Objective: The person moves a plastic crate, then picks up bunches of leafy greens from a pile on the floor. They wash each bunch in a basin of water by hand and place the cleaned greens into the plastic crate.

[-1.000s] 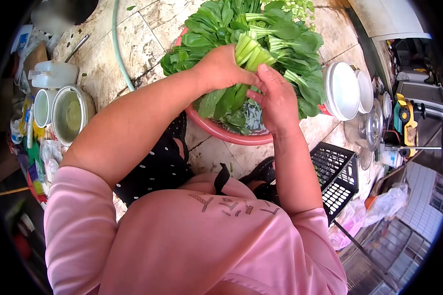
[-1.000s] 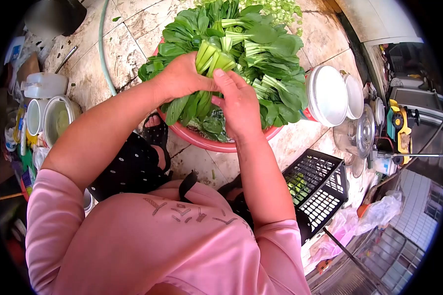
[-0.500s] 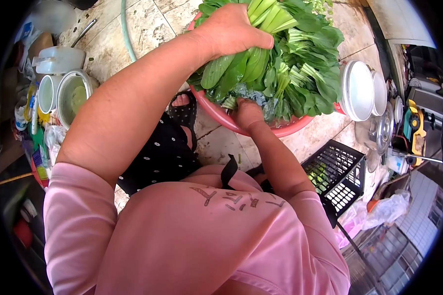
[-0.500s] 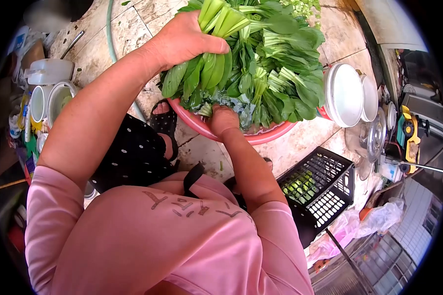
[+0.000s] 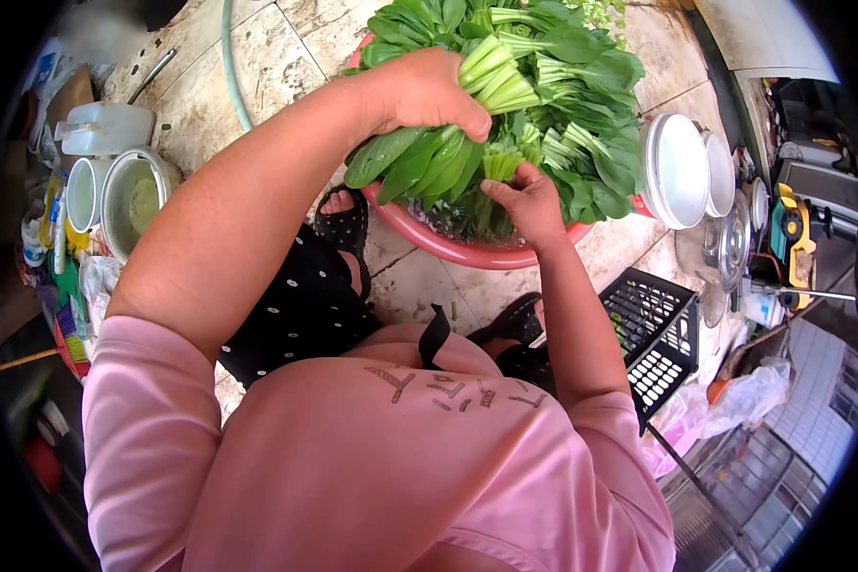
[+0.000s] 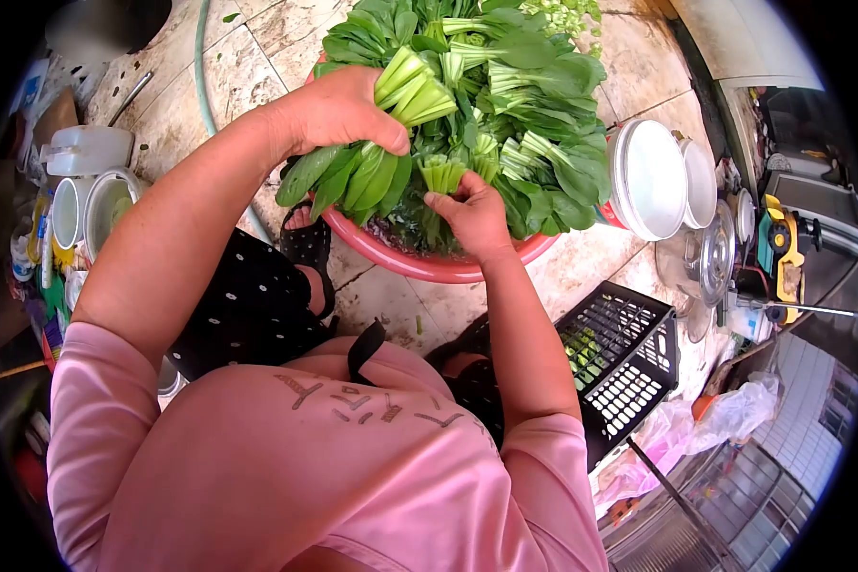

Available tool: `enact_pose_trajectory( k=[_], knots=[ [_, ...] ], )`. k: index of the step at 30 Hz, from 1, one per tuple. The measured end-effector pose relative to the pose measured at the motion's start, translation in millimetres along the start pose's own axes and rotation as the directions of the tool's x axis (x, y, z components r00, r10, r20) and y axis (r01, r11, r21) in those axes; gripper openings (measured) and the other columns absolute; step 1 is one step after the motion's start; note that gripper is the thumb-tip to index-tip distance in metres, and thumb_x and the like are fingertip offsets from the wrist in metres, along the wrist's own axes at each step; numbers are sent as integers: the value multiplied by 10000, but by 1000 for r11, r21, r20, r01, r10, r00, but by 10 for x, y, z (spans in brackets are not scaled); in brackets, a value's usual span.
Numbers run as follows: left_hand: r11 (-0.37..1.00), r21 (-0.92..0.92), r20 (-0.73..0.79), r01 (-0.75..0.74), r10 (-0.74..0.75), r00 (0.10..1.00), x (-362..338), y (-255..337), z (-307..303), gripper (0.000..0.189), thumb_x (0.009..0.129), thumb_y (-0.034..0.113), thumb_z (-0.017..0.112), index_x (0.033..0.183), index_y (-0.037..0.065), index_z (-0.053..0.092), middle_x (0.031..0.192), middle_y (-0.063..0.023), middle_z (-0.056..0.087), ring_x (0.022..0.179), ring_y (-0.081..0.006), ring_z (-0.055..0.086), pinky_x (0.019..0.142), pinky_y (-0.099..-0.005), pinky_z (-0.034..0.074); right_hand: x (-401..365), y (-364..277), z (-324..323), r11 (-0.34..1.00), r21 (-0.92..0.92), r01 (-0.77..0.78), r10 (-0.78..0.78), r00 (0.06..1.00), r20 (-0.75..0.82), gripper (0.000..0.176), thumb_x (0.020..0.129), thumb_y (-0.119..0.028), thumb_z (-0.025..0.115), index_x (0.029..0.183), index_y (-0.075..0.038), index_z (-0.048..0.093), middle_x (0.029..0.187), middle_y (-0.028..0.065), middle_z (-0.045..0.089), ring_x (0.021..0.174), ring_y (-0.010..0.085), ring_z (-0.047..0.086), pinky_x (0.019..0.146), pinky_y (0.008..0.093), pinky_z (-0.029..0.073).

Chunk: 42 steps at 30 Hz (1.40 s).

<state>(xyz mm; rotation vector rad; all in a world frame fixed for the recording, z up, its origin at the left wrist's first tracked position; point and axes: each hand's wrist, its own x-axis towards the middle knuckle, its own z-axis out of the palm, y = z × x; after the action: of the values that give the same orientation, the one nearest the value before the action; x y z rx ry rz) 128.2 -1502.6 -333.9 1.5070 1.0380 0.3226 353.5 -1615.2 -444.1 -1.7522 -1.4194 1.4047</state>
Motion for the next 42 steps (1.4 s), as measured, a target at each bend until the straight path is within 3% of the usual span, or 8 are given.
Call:
enact_pose_trajectory(
  k=[2,7,9,19,23,25,30,42],
  knots=[
    [991,-101,156,84,-67,985,-21,19,25,471,656,114,746,1100,7,634,986,-83,670,887,-165,626,847,-295,496,-123,-427,-57,936,337,99,-41,984,-176,273,812,-91,749,1057,-29,646,860,-5,657,715,38,551,655,198,456],
    [946,-309,249,94,-15,968,-52,18,209,489,694,85,758,1158,21,617,1047,-66,657,943,-159,614,892,-309,477,-205,-919,-11,809,537,239,-76,949,-307,260,851,-81,708,1085,-4,626,902,15,659,753,56,571,676,203,463],
    [874,-481,215,68,43,976,-50,26,248,488,703,77,759,1167,27,617,1051,-61,658,945,-156,616,891,-310,478,-266,-1055,2,747,614,255,-79,951,-299,256,876,-68,665,1119,-9,612,956,34,654,805,67,573,717,218,467],
    [942,-324,41,-91,110,993,-31,66,150,489,720,55,769,1179,32,600,1079,-54,659,984,-144,618,912,-300,486,-294,-1198,-291,758,651,-38,-2,998,60,330,856,-85,580,1182,-34,572,1002,30,619,889,121,567,766,246,436],
    [934,-344,-43,-94,85,995,13,88,39,443,729,38,755,1148,14,614,1030,-72,672,903,-153,644,835,-311,532,-63,-857,-430,826,563,-28,54,998,-30,311,842,-138,635,1128,-19,609,1016,66,660,889,162,627,742,278,512],
    [920,-373,-60,-117,102,993,10,96,-11,421,736,41,748,1137,7,624,1002,-88,679,868,-165,656,800,-320,550,23,-466,-406,921,300,-251,274,961,-37,357,821,-178,657,1137,-15,623,976,76,685,848,191,647,765,319,523],
    [897,-431,-112,-101,58,992,-47,191,-59,409,747,55,740,1134,-6,623,994,-102,679,866,-174,664,793,-324,558,150,425,-219,891,-314,-329,155,869,-470,442,775,-295,689,1119,-25,624,974,155,677,888,303,656,829,370,508],
    [919,-356,-80,-168,149,986,0,163,-40,432,738,67,748,1143,0,613,999,-88,676,872,-171,656,815,-319,544,196,376,-232,815,-358,-455,242,829,-504,403,762,-313,723,1031,-43,591,1020,179,655,953,348,629,838,433,493]
  ],
)
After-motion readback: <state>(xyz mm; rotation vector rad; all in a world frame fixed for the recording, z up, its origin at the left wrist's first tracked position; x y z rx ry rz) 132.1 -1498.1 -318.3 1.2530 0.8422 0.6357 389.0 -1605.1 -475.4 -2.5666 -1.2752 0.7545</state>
